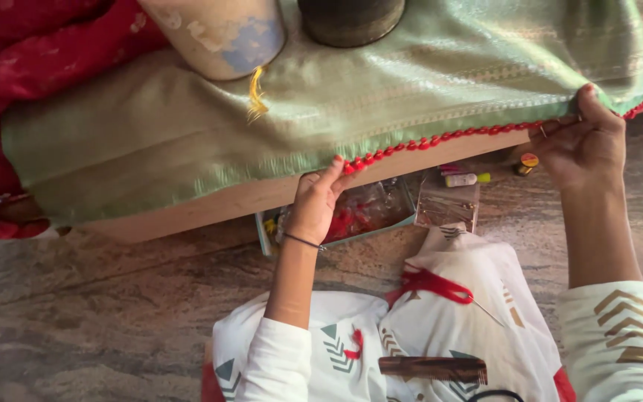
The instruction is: Attaching red tassels to the edge of a green saree using a needle and thread.
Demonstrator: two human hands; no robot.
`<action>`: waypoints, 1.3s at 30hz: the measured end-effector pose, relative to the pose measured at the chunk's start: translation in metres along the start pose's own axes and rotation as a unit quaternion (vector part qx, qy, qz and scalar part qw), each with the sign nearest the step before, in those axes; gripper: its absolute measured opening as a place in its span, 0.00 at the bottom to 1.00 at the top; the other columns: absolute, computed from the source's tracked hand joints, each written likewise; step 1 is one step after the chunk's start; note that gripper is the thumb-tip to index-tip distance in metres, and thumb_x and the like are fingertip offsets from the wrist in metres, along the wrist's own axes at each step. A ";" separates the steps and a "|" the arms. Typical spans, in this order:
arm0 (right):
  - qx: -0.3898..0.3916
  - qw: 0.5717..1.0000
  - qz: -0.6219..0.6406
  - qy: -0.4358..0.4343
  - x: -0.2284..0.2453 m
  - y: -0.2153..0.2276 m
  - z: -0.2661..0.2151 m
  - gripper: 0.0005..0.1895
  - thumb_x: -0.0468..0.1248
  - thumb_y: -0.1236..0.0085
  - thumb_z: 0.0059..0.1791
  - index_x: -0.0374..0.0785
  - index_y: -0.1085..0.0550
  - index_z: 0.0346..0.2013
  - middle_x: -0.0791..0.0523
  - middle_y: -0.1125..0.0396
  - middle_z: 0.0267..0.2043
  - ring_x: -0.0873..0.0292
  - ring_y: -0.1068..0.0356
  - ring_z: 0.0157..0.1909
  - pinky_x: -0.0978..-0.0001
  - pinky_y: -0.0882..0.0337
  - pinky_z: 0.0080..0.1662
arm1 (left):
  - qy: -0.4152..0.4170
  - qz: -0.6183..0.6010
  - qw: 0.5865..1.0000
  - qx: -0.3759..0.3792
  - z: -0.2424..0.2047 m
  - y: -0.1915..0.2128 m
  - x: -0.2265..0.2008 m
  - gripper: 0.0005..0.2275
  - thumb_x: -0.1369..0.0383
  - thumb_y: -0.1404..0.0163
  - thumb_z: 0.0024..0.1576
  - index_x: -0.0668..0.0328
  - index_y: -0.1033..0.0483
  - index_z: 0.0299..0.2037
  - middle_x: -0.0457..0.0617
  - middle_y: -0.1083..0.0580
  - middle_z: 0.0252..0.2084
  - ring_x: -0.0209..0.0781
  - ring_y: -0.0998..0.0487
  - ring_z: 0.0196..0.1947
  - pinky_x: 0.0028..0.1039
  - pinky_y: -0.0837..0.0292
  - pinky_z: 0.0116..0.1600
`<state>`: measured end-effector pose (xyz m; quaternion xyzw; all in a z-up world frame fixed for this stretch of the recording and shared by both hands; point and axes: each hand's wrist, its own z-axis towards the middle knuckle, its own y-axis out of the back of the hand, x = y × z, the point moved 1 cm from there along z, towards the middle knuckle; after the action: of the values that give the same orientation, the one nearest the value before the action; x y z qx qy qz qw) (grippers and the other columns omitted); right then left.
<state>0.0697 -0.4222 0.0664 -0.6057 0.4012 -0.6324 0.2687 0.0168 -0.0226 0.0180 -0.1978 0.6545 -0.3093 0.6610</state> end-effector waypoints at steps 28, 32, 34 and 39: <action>0.504 0.350 -0.783 -0.107 -0.094 0.135 -0.161 0.12 0.26 0.45 0.41 0.42 0.22 0.34 0.55 0.27 0.39 0.51 0.28 0.46 0.58 0.28 0.48 | -0.101 -0.223 0.968 -0.053 0.003 -0.040 0.043 0.10 0.63 0.44 0.58 0.60 0.24 0.44 0.50 0.23 0.51 0.44 0.22 0.55 0.40 0.30 0.65; 0.578 0.295 -0.761 -0.017 -0.092 0.129 -0.169 0.14 0.24 0.47 0.39 0.37 0.24 0.36 0.54 0.31 0.46 0.49 0.31 0.50 0.55 0.31 0.51 | -0.124 -0.026 0.988 -0.084 0.016 -0.016 0.068 0.11 0.68 0.44 0.63 0.68 0.23 0.49 0.52 0.24 0.53 0.42 0.25 0.55 0.37 0.31 0.67; 0.583 0.314 -0.750 0.009 -0.088 0.138 -0.166 0.15 0.25 0.47 0.38 0.38 0.23 0.37 0.53 0.30 0.45 0.49 0.31 0.50 0.56 0.31 0.52 | -0.146 0.074 0.978 -0.133 0.023 -0.006 0.076 0.10 0.71 0.43 0.65 0.73 0.22 0.49 0.54 0.24 0.51 0.42 0.28 0.51 0.36 0.34 0.60; 0.596 0.286 -0.750 0.033 -0.080 0.129 -0.167 0.03 0.32 0.44 0.46 0.37 0.25 0.33 0.53 0.31 0.44 0.49 0.32 0.50 0.56 0.32 0.52 | -0.160 0.204 0.956 -0.136 0.020 0.003 0.067 0.11 0.75 0.47 0.58 0.70 0.21 0.50 0.55 0.20 0.51 0.43 0.21 0.51 0.30 0.30 0.61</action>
<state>-0.1033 -0.3946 -0.0759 -0.2930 -0.7075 -0.6412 -0.0498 0.0341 -0.0679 -0.0321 -0.1951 0.6021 -0.0400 0.7732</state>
